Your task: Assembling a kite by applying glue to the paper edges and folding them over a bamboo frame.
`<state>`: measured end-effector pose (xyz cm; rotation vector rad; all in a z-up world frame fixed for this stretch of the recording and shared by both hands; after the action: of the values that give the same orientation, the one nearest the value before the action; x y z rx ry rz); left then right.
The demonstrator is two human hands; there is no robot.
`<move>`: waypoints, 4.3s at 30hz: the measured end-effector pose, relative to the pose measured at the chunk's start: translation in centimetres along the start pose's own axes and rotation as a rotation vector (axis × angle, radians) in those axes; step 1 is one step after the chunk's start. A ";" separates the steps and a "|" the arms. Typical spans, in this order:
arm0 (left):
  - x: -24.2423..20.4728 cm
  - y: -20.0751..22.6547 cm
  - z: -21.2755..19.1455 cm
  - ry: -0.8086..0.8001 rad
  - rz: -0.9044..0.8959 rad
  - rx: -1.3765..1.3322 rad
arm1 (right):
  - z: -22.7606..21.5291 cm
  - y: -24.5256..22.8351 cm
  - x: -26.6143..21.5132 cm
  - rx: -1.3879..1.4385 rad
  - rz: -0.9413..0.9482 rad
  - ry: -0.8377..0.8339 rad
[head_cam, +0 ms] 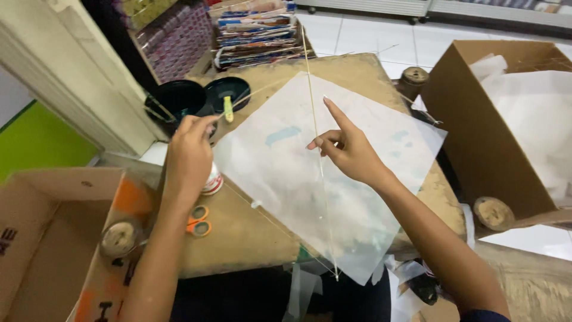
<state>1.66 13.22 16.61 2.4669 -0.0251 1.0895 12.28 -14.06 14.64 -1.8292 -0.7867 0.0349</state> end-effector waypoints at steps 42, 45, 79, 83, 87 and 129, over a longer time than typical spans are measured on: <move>-9.9 -18.0 -17.2 0.213 -0.259 0.196 | 23.7 -6.3 6.0 -0.773 -0.392 -0.536; -9.7 -16.7 -17.6 0.211 -0.240 0.236 | 24.0 -6.5 6.3 -0.805 -0.410 -0.541; -5.1 -11.1 -14.2 0.199 -0.174 0.152 | 13.9 -6.6 3.6 -0.083 -0.289 -0.077; -2.4 -8.6 -11.2 0.255 -0.090 0.085 | 10.8 -4.8 2.7 -0.037 -0.190 -0.060; 0.4 -6.1 -8.2 0.290 -0.005 0.087 | 8.3 -3.5 1.5 0.051 -0.076 -0.048; 8.3 -0.8 4.2 0.250 0.155 0.220 | -1.5 3.6 2.0 -0.807 -1.029 0.320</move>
<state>10.46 13.55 19.75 2.5320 -0.0216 1.5348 16.18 -14.94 12.92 -1.8240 -1.5464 -1.3624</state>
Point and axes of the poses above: each hand's wrist, its own x-axis towards the middle knuckle, its own z-axis out of the palm, y = z × x, the point moved 8 cm from there along x, towards the middle knuckle, and after that the axes turned 4 degrees about y, right-handed, at the moved point
